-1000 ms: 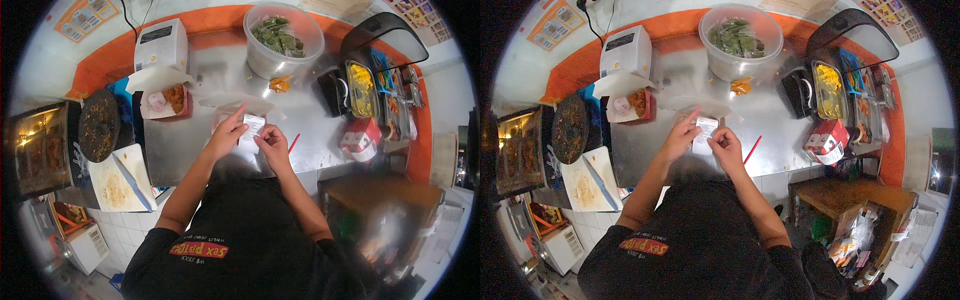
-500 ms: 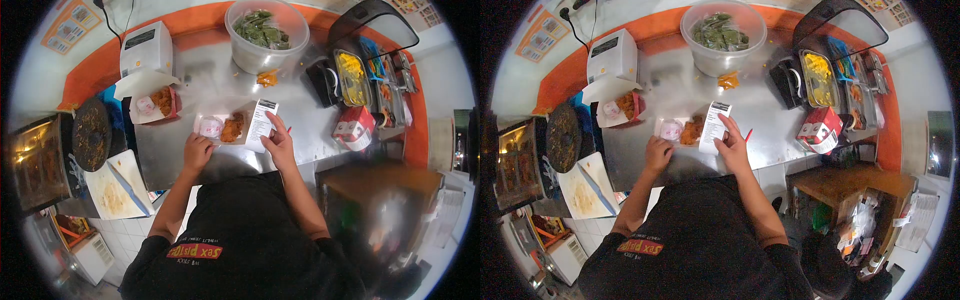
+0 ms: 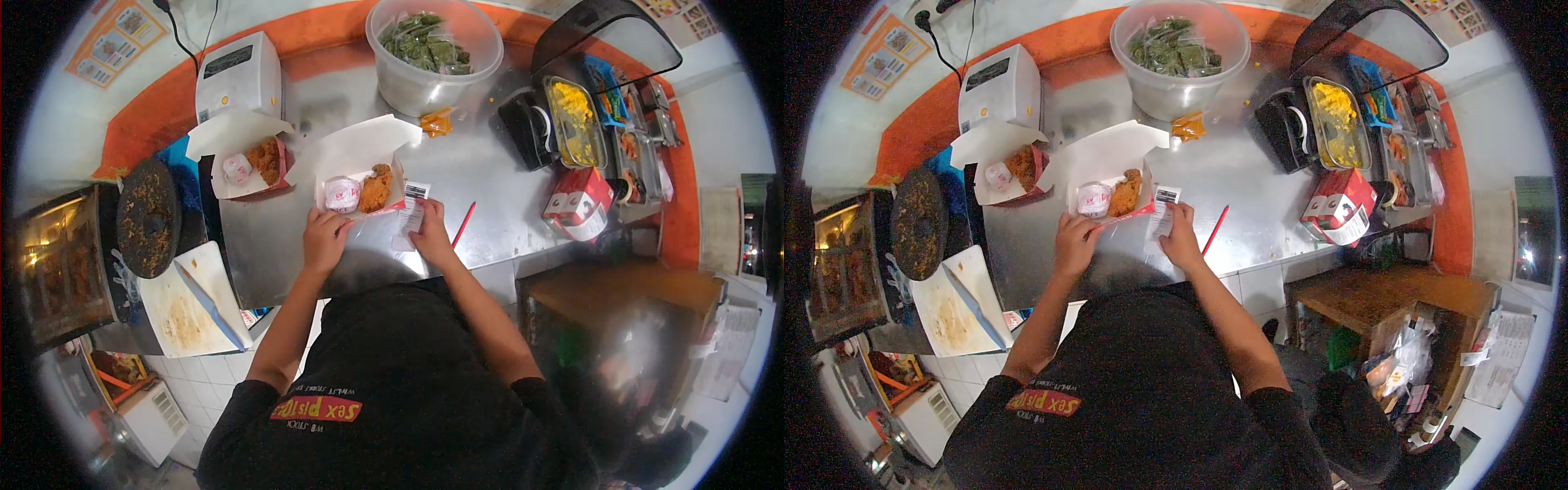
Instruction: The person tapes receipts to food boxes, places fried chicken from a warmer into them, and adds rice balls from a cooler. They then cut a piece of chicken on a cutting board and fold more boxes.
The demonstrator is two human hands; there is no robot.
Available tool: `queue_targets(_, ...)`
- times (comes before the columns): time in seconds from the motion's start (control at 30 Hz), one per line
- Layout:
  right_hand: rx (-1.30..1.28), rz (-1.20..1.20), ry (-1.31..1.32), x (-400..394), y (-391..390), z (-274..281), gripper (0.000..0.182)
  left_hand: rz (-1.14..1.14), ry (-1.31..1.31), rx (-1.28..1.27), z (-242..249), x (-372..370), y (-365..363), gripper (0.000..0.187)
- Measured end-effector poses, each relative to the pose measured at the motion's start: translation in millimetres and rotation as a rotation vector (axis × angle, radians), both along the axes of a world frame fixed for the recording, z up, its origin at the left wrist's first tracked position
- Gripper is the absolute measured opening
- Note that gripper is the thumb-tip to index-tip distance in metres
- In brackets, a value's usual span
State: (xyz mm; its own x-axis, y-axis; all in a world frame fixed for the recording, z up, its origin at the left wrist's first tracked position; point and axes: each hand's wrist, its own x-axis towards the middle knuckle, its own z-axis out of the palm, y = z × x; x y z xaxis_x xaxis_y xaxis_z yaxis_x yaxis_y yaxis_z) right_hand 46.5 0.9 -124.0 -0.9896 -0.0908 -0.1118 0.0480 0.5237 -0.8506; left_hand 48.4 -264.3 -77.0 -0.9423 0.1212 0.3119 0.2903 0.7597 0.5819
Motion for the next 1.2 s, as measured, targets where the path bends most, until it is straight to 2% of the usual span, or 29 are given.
queue_targets(0.07, 0.019, -0.031, -0.005, -0.5, -12.3, 23.3, 0.077, -0.004, 0.011, 0.014, -1.3, -4.4, 2.8, 0.010)
queue_targets(0.13, 0.131, -0.028, -0.223, -4.4, -17.2, 39.6, 0.074, -0.036, 0.001, 0.049, -0.9, -10.3, 5.8, 0.008)
queue_targets(0.17, 0.129, -0.027, -0.224, -4.9, -16.3, 37.1, 0.074, -0.035, 0.000, 0.046, -1.2, -14.4, 5.9, 0.008)
queue_targets(0.23, 0.148, -0.007, -0.015, -2.8, -7.4, 23.9, 0.062, -0.162, -0.059, 0.070, 9.1, -19.0, 7.1, 0.012)
queue_targets(0.27, 0.148, -0.003, -0.018, -6.5, -0.3, 15.2, 0.062, -0.158, -0.062, 0.070, 17.4, -17.8, 8.2, 0.012)
queue_targets(0.33, 0.196, -0.128, 0.238, -26.6, 17.7, -0.5, 0.053, -0.088, -0.021, 0.016, 46.8, -20.2, 12.2, 0.018)
queue_targets(0.4, 0.116, -0.307, 0.141, -58.6, 38.8, 2.0, 0.048, -0.066, -0.054, 0.060, 51.6, -21.7, 9.1, 0.019)
queue_targets(0.47, 0.112, -0.373, 0.261, -103.6, 63.0, -15.9, 0.050, -0.046, -0.082, 0.106, 56.0, -24.1, 6.2, 0.020)
queue_targets(0.57, 0.033, -0.424, 0.260, -167.3, 70.6, 3.0, 0.052, -0.038, -0.160, 0.157, 61.9, -24.6, 5.8, 0.018)
queue_targets(0.63, -0.200, -0.444, 0.146, -202.5, 71.1, 12.3, 0.056, -0.106, -0.106, 0.116, 66.9, -22.8, 7.0, 0.018)
queue_targets(0.67, -0.208, -0.439, 0.151, -217.8, 69.2, 11.9, 0.056, -0.100, -0.099, 0.109, 71.7, -19.5, 8.9, 0.018)
queue_targets(0.73, -0.044, -0.461, 0.248, -245.2, 71.4, -20.2, 0.045, -0.117, -0.165, 0.167, 90.1, -11.1, 20.6, 0.018)
queue_targets(0.77, -0.051, -0.454, 0.251, -254.7, 73.4, -41.3, 0.045, -0.109, -0.160, 0.163, 91.1, -7.5, 24.4, 0.018)
queue_targets(0.83, -0.249, -0.430, 0.165, -271.4, 72.2, -65.2, 0.032, -0.114, -0.194, 0.231, 90.6, -4.0, 29.4, 0.015)
queue_targets(0.87, -0.252, -0.418, 0.168, -276.5, 71.6, -67.4, 0.032, -0.102, -0.188, 0.230, 90.4, -4.6, 29.3, 0.015)
queue_targets(0.93, -0.143, -0.482, -0.099, -261.8, 66.4, -44.2, 0.020, -0.126, -0.273, 0.263, 89.5, -5.1, 28.3, 0.015)
queue_targets(0.97, -0.299, -0.424, -0.148, -245.6, 59.8, -10.4, 0.015, -0.114, -0.271, 0.265, 89.4, -5.7, 28.0, 0.015)
queue_targets(1.0, -0.298, -0.410, -0.149, -234.2, 57.6, -2.1, 0.015, -0.106, -0.284, 0.291, 89.2, -6.3, 27.8, 0.014)
queue_targets(1.07, -0.219, -0.358, 0.010, -216.1, 54.5, 10.2, 0.014, -0.079, -0.292, 0.321, 88.8, -9.1, 26.9, 0.013)
queue_targets(1.13, -0.172, -0.336, 0.023, -190.5, 48.2, 44.0, 0.015, -0.151, -0.337, 0.303, 89.7, -16.5, 24.7, 0.022)
queue_targets(1.2, -0.200, -0.246, 0.247, -165.6, 52.5, 52.4, 0.015, -0.121, -0.338, 0.310, 99.9, -21.7, 29.2, 0.028)
